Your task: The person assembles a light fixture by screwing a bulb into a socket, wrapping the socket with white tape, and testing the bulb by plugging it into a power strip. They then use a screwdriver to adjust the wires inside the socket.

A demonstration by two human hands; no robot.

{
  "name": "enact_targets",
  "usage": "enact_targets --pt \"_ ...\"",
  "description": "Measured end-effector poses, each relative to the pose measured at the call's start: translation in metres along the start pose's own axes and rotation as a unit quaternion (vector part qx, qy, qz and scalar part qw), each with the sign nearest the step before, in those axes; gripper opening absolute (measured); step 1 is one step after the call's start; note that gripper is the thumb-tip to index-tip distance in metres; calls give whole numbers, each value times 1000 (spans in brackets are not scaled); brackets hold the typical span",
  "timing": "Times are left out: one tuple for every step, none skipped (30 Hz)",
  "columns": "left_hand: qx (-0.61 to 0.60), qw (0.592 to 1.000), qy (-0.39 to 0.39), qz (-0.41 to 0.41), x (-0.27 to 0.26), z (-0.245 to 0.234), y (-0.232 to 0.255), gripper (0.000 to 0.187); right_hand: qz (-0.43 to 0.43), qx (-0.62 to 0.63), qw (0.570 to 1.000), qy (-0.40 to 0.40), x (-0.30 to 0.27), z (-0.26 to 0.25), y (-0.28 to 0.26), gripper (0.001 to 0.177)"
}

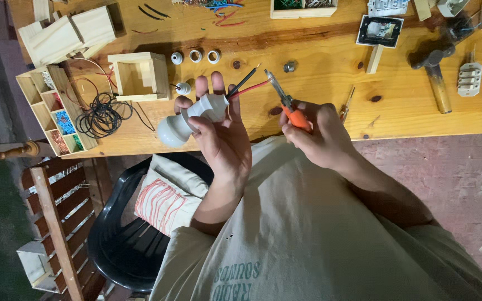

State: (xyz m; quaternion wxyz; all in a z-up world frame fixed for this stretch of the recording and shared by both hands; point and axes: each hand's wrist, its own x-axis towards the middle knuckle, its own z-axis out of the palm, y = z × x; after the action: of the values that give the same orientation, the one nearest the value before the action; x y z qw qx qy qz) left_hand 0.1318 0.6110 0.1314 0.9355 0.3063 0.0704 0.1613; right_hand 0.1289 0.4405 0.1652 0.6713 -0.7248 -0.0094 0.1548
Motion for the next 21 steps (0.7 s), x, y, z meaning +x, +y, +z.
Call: enact_targets --pt "-1 1000 0 -3 1 -2 -1 26 11 4 1000 -5 -1 0 0 13" --pt "-3 1000 -1 -5 1 -5 -2 27 21 7 1000 -9 -1 0 0 15" --pt "-2 1000 -1 -6 0 -5 -2 27 22 8 1000 -9 -2 2 1 15" --pt "-2 1000 1 -8 0 -6 -2 28 21 10 1000 -2 -3 3 2 15" --pt "-2 1000 2 -11 0 -6 -3 29 20 12 1000 5 -3 4 3 15" --pt "-2 1000 2 -11 0 -8 -2 29 19 12 1000 6 -2 4 2 15" --pt "-7 1000 4 -17 0 -10 -2 30 2 23 1000 -3 -1 4 2 15" --pt "-13 1000 6 -22 0 -12 -1 31 -14 35 999 -12 -1 4 1 16" --pt "-12 1000 6 -23 -1 -9 1 31 -14 35 999 -11 -1 4 3 16" --pt "-10 1000 9 -26 -1 -7 3 29 -7 37 999 -21 -1 4 4 12" --pt "-9 999 12 -29 -2 -4 6 27 -1 40 999 -31 0 3 6 14" --pt "-8 999 11 -29 -2 -4 6 27 -1 40 999 -31 -1 2 1 14" --pt "-9 999 9 -31 -2 -4 6 26 -6 43 998 -34 -2 1 -3 15" --pt "-9 999 8 -33 -2 -3 6 26 -12 47 998 -37 -3 1 -8 16" --pt "-8 999 8 -33 -1 -5 6 26 -12 47 998 -36 -3 0 -5 16" --pt "-13 999 11 -34 -1 -6 5 27 -20 37 998 -41 -3 0 -2 16" --pt "-17 999 13 -36 -1 -7 3 28 -28 28 998 -45 -3 -1 1 16" --pt "-17 999 13 -35 0 -8 3 28 -28 28 998 -45 -4 -1 -4 16" --pt "-20 999 8 -41 1 -9 3 28 -24 30 998 -45 -4 -1 -8 13" --pt "-23 999 3 -47 1 -10 2 27 -18 32 998 -45 -5 -1 -13 11" --pt "-23 999 3 -47 0 -9 2 27 -18 32 998 -45 -6 -1 -10 11"
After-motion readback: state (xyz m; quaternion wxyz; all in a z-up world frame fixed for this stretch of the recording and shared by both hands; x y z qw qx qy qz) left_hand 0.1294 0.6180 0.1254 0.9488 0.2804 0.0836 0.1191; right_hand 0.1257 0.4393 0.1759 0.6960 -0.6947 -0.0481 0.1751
